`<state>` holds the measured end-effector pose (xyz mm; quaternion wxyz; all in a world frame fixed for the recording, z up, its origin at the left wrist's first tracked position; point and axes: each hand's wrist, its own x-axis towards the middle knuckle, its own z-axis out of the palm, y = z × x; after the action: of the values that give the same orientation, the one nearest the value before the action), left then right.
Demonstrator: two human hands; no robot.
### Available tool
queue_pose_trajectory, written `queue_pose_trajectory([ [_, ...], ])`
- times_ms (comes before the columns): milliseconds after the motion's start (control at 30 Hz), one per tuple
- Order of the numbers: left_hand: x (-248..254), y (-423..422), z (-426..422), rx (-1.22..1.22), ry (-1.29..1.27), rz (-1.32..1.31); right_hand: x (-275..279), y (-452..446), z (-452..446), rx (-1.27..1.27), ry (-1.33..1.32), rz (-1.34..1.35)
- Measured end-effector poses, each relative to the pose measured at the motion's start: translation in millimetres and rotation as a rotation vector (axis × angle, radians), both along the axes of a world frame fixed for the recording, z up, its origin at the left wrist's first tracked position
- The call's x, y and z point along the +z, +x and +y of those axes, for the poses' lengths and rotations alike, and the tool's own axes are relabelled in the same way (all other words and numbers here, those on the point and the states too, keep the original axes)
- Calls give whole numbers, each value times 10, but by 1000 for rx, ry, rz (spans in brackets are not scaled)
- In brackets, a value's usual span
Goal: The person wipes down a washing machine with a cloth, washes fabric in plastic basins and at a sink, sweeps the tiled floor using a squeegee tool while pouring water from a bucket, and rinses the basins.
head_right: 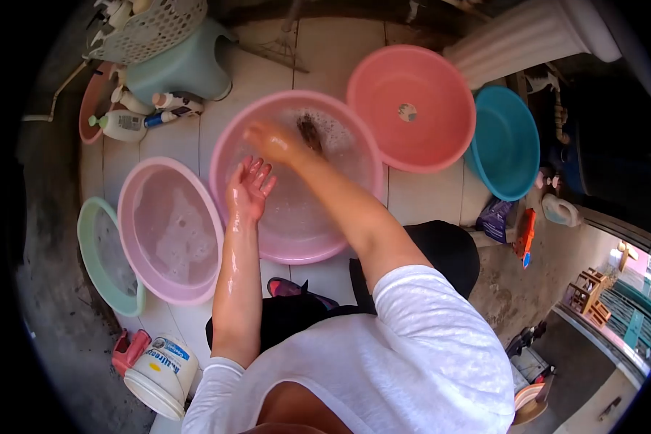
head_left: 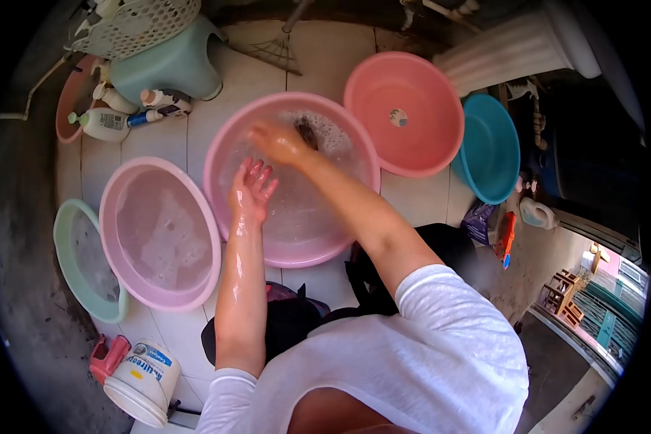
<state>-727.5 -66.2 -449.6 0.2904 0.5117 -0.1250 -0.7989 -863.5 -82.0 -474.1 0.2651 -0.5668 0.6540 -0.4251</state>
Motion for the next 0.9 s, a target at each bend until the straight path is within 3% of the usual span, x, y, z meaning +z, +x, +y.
queue_pose_trajectory([
  [33,-44,35,-5,-3,2,-2,-39,-125,6,-100,-4,-58],
  [100,-72,-23,-35,-29,49,-61,-7,-423,23,-297,216,-496],
  [167,-152,-22,-28,-61,52,-52,40,-720,56,-505,209,-726],
  [233,-225,29,-27,-86,58,-49,-144,-1212,160,-579,317,-528],
  [367,-256,74,4,-101,56,-135,-605,-2272,557,-752,272,-934],
  [433,-257,53,-14,-100,57,-163,-383,-2433,653,-879,456,-694],
  [467,-263,70,-22,-150,59,-193,-618,-2730,765,-631,420,-283],
  [533,-238,142,-12,-162,71,-246,-558,-2945,849,-211,433,395],
  [567,-213,145,-19,-211,34,-279,-128,-2830,897,-43,479,673],
  [633,-136,270,-28,-230,5,-340,103,-2723,1204,8,198,452],
  [667,-107,307,-40,-259,-12,-374,384,-2547,1355,61,291,577],
  [767,-118,378,-71,-298,-41,-431,176,-2328,2234,86,442,708],
  [833,-125,437,-38,-304,-43,-466,246,-2246,2395,315,784,917],
  [900,-124,373,-27,-366,-50,-496,-5,-2377,2405,291,722,934],
])
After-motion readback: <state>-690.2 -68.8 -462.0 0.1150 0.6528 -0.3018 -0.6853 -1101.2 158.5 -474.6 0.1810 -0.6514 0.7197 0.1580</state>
